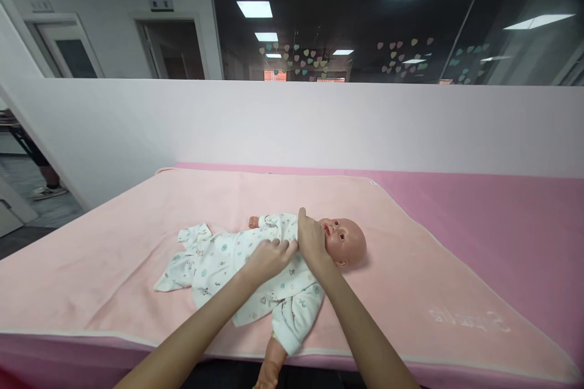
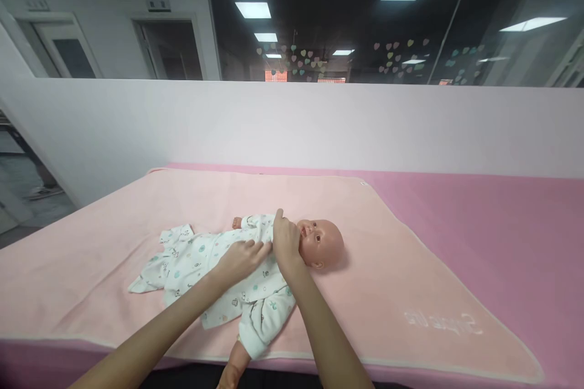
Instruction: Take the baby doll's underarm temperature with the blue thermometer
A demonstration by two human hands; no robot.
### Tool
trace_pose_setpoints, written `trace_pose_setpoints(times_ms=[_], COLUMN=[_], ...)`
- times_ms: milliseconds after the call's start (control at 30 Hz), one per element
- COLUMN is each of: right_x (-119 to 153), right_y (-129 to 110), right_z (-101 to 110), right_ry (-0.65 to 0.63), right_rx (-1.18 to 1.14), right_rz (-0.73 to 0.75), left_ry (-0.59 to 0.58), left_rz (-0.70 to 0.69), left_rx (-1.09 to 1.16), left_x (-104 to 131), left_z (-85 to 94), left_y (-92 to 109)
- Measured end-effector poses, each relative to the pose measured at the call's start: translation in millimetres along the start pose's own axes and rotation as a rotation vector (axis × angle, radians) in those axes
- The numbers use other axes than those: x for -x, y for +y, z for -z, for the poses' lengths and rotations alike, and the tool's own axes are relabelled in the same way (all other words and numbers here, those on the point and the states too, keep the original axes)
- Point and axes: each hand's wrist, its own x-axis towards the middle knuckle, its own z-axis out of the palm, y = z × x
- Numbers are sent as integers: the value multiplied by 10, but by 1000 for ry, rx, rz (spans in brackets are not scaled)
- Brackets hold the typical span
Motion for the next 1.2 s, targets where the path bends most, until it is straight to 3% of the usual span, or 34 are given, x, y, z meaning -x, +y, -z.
trace_pose_setpoints(times_ms=[67, 167, 233, 300, 367, 467, 500, 567, 600, 700, 833, 1000, 1133, 1200], right_x=[41, 144, 213, 264, 289, 272, 254, 208, 182, 100, 16, -3, 11, 17], right_y=[103, 321, 472, 607, 732, 930, 1005, 1170, 1256, 1498, 1658, 1622, 1616, 1618], right_z=[-19, -30, -21, 0, 25, 38, 32, 4, -17, -110, -330, -600, -606, -569], right_ry=[28, 119, 199, 282, 375, 512, 540, 550, 536, 438, 300, 196, 239, 162], right_rx=[5, -21, -52, -111, -194, -333, -380, -478, -532, -737, -1134, -1442, -1570, -1593], right_rz=[62, 248, 342, 370, 315, 143, 84, -20, -69, -206, -354, -464, -503, -483], left_ry=[102, 287, 425, 571, 709, 829, 783, 473, 251, 13, -126, -215, -237, -240], left_rz=[-35, -115, -197, -191, -9, 519, 668, 788, 781, 744, 715, 681, 640, 636], left_rx=[-39, -60, -26, 63, 204, 439, 496, 563, 577, 623, 687, 740, 752, 753], left_x=[129, 263, 280, 213, 61, -247, -341, -473, -506, -492, -362, -288, -282, -279], left_z=[-83, -50, 32, 99, 108, -28, -109, -302, -403, -661, -815, -830, -820, -812], left_y=[112, 155, 67, -108, -322, -576, -620, -650, -646, -629, -680, -741, -741, -739])
